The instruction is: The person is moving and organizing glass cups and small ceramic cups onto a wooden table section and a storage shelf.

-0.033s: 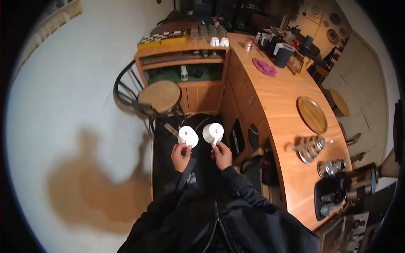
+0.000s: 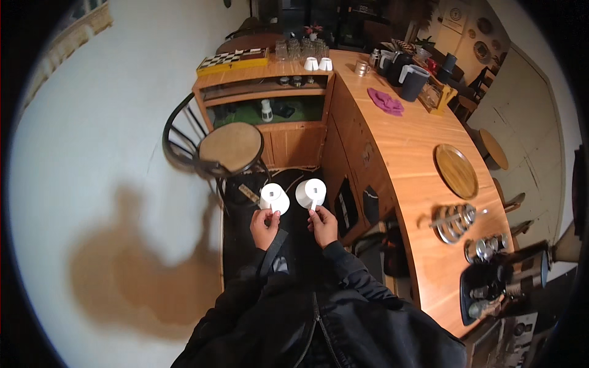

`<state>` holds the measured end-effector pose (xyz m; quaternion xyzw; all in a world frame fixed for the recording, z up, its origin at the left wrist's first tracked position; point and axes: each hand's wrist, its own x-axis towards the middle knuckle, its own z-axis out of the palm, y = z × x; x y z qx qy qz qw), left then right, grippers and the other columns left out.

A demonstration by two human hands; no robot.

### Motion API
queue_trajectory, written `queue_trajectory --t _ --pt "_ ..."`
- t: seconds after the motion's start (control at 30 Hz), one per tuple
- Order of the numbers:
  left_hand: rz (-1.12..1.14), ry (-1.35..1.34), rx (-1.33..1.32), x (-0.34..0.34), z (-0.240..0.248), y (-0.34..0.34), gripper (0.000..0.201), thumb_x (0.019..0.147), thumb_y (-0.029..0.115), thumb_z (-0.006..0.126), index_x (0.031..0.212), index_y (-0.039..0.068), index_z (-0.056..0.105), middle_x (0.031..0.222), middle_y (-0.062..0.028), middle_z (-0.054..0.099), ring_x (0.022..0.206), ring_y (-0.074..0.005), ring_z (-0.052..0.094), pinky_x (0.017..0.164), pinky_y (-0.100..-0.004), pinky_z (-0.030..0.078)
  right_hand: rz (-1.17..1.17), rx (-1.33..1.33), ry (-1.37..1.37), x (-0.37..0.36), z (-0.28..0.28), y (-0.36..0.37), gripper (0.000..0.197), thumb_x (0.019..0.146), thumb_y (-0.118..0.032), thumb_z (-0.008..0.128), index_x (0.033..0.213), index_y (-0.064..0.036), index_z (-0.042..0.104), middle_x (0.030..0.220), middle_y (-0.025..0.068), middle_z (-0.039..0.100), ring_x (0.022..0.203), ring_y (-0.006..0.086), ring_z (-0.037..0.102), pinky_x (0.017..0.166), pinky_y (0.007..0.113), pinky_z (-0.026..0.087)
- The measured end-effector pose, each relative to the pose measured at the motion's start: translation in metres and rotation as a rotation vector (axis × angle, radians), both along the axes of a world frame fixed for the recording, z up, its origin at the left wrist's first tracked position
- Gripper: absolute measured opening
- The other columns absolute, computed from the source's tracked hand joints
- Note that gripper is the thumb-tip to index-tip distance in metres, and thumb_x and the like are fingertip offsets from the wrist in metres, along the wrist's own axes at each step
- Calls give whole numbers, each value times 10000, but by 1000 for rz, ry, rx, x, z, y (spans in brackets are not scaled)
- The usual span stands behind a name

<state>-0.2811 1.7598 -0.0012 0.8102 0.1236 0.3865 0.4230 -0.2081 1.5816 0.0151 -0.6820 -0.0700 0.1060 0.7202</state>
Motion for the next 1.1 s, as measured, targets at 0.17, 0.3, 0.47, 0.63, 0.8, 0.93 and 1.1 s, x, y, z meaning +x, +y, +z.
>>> queue_trajectory --t 0.17,0.3,0.47,0.63,0.8,0.93,1.1 --pt "-28 -68 -88 153 25 73 186 924 119 739 921 -36 637 809 -45 590 723 -121 654 602 -279 518 -41 -4 2 134 24 77 127 1020 -143 609 1057 -33 661 755 -5 596 601 69 555 535 229 471" --pt "-30 90 -281 259 34 122 200 951 147 714 969 -32 626 864 -45 603 751 -113 616 678 -266 552 -86 38 -25 240 33 124 124 1022 -139 606 1051 -31 660 741 -5 588 585 66 541 533 232 470" --pt "-28 -51 -390 405 17 171 205 962 151 709 1007 -30 623 879 -38 615 797 -101 593 689 -260 559 -97 -13 -88 393 11 179 119 1016 -140 618 1027 -29 659 733 -2 595 592 65 546 528 233 463" --pt "54 17 -329 539 25 215 190 952 122 710 998 -45 632 968 -68 608 825 -128 616 690 -278 591 -116 -187 -237 546 -4 234 133 1009 -140 629 1030 -12 660 714 -5 593 596 61 547 533 243 466" --pt "-48 -128 -327 651 42 253 190 934 108 725 956 -54 627 971 -87 595 790 -134 630 650 -284 584 -56 -167 -185 666 13 277 163 985 -129 655 1077 4 683 740 17 643 606 79 589 542 260 475" --pt "-1 -20 -251 716 45 280 205 931 130 738 914 -43 629 885 -60 583 654 -135 601 598 -282 513 -98 -193 -185 727 28 310 207 974 -153 672 1112 0 680 719 72 670 616 101 632 539 285 489" --pt "81 -1 -128 767 46 301 190 910 155 744 911 -11 652 864 -112 611 775 -222 628 690 -339 504 -90 -242 -238 777 25 338 193 980 -145 662 1102 3 672 691 63 633 595 105 600 544 300 494"
